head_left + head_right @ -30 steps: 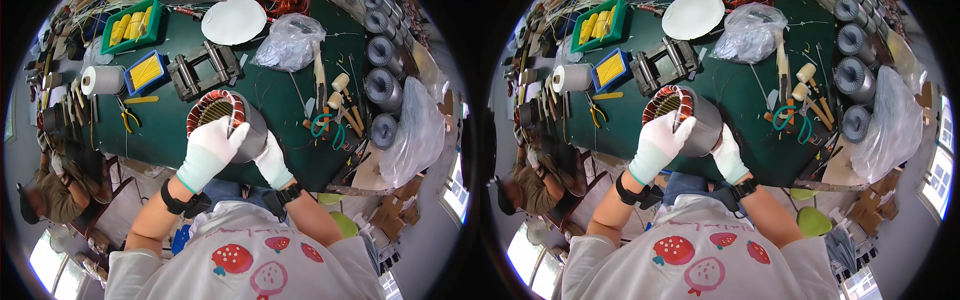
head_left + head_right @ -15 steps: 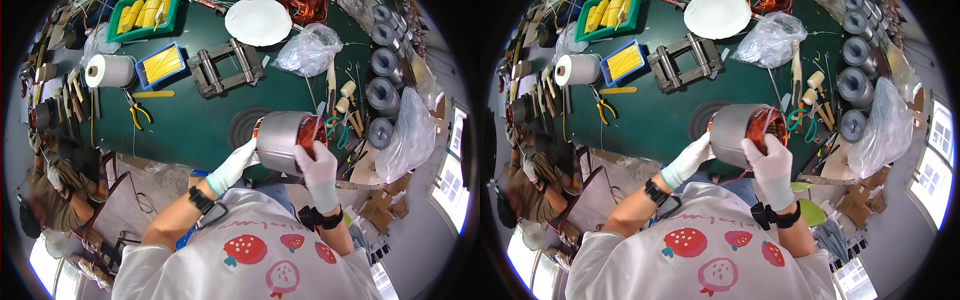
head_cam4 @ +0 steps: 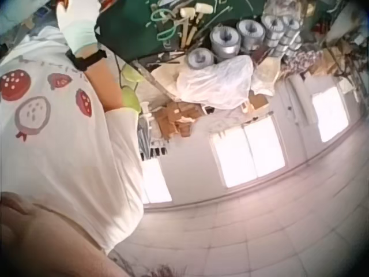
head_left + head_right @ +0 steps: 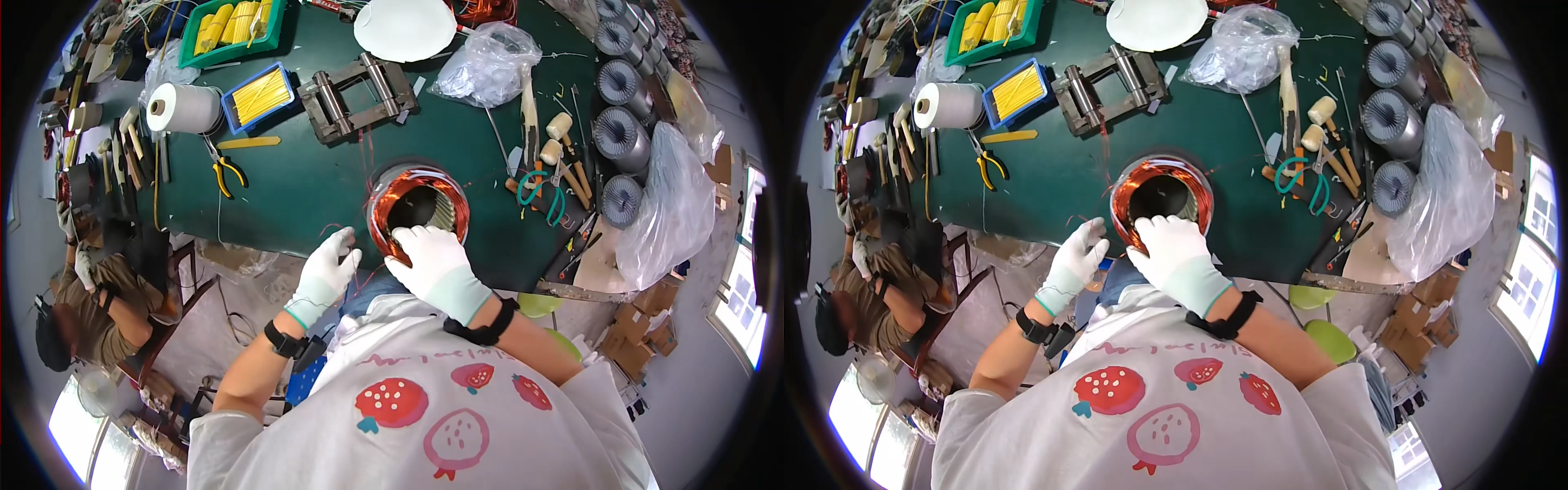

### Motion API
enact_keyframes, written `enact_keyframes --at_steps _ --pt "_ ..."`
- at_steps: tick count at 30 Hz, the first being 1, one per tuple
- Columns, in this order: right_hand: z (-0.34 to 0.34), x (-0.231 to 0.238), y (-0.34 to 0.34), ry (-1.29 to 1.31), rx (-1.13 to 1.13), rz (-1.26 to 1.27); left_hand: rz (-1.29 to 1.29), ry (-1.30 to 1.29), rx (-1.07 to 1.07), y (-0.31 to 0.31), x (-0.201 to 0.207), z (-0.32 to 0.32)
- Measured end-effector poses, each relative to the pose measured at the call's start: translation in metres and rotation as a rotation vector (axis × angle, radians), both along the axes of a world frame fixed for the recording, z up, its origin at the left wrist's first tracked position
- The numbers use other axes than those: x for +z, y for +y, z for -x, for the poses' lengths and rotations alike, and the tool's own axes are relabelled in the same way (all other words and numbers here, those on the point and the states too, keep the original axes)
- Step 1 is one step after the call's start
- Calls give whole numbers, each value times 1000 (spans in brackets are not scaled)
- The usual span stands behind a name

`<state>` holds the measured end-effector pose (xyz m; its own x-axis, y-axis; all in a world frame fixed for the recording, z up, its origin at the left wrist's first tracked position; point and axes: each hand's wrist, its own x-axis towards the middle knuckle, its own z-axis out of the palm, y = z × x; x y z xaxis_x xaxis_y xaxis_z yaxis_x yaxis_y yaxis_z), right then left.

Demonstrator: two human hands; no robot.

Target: Repairing and assembling an electric motor stator by inserting and shaping copper coils.

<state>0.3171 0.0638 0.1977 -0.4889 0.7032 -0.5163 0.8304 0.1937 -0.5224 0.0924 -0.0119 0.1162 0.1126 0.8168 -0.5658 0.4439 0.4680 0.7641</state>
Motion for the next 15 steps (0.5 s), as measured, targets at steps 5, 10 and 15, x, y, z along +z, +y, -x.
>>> enact_keyframes --at_steps 5,10,15 --pt "-45 19 -34 229 46 -229 -421 111 -39 7 32 -48" --pt "-84 17 -50 301 195 -353 -313 -373 599 38 15 -94" --pt "-117 5 -57 374 175 -309 -478 -404 675 57 74 -99"
